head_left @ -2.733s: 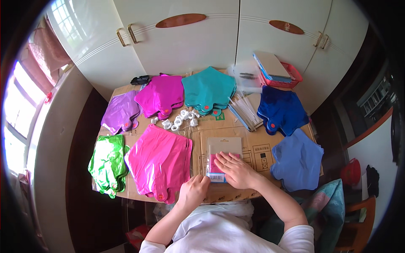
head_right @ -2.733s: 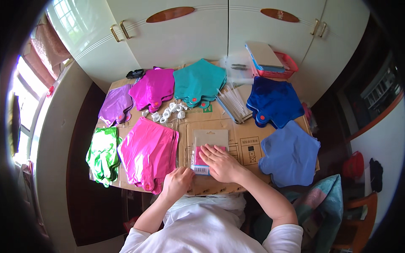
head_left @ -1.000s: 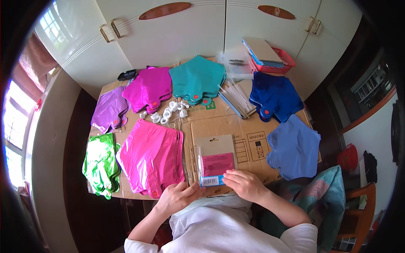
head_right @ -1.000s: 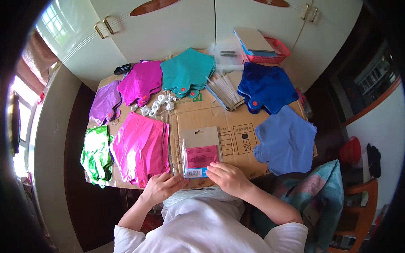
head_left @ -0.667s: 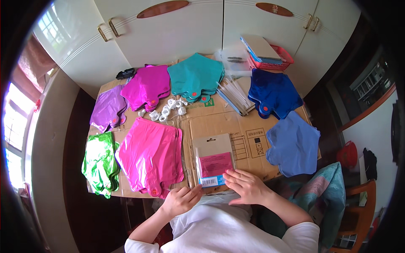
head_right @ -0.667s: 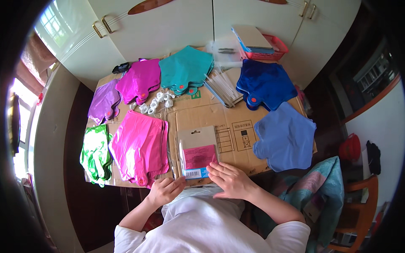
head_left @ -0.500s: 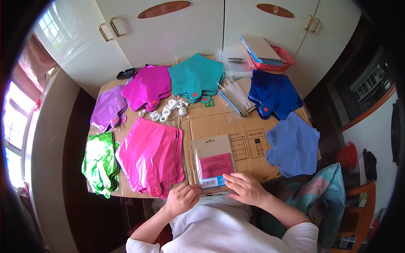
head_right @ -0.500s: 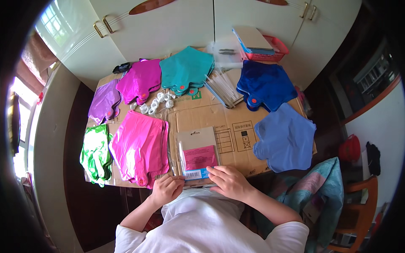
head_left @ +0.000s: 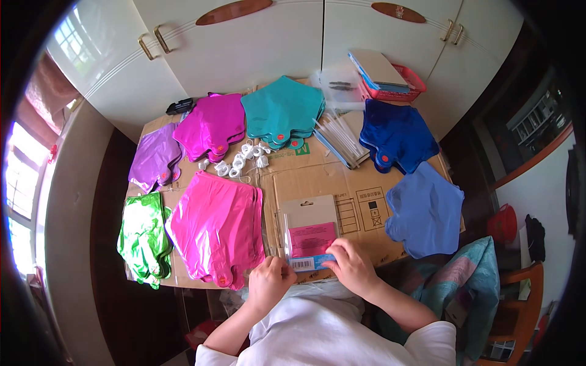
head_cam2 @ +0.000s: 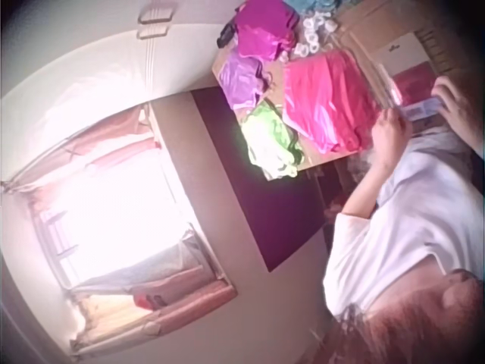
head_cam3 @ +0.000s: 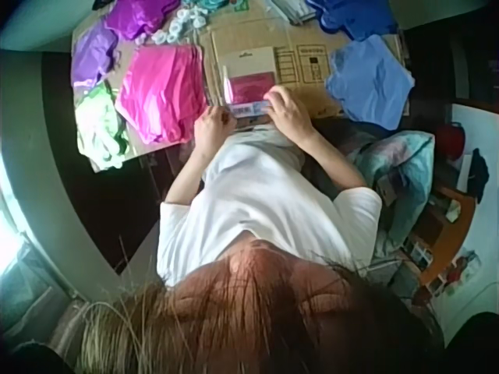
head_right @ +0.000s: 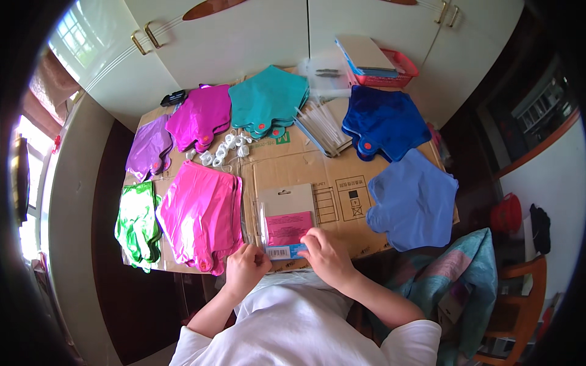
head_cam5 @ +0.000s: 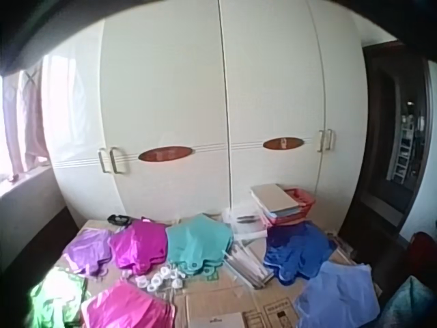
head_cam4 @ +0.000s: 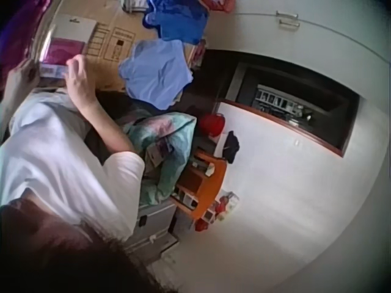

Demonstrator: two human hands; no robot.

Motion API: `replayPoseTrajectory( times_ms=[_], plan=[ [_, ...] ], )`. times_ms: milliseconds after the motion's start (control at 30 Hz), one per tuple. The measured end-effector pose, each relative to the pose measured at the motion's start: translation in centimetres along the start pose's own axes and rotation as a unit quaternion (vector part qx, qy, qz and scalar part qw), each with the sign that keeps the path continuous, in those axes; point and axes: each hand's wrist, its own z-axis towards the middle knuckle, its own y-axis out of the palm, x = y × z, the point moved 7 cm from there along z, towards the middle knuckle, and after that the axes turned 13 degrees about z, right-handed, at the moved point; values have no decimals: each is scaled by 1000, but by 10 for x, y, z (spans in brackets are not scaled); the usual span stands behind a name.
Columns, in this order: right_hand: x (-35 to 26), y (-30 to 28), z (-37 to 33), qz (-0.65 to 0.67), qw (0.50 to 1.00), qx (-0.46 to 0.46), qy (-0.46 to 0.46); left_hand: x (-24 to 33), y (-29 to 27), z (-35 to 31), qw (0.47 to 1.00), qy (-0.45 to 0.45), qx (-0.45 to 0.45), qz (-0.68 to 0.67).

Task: Folding various colored plastic items and placing them into clear plastic packaging sleeves.

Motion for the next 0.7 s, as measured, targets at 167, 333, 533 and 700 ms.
replayPoseTrajectory(
  times_ms=[167,333,533,700],
  plan=[
    [6,-6,-2,-51,997,34,41,-2,-2,0,997,-44,4,56],
    [12,-10,-7,-77,993,78,40,4,-4,5,997,-71,-41,4],
    [11,-8,-7,-100,990,62,83,4,-12,5,996,-74,16,47],
    [1,-3,-23,-87,990,65,88,6,-9,-2,992,-49,-42,105]
  ],
)
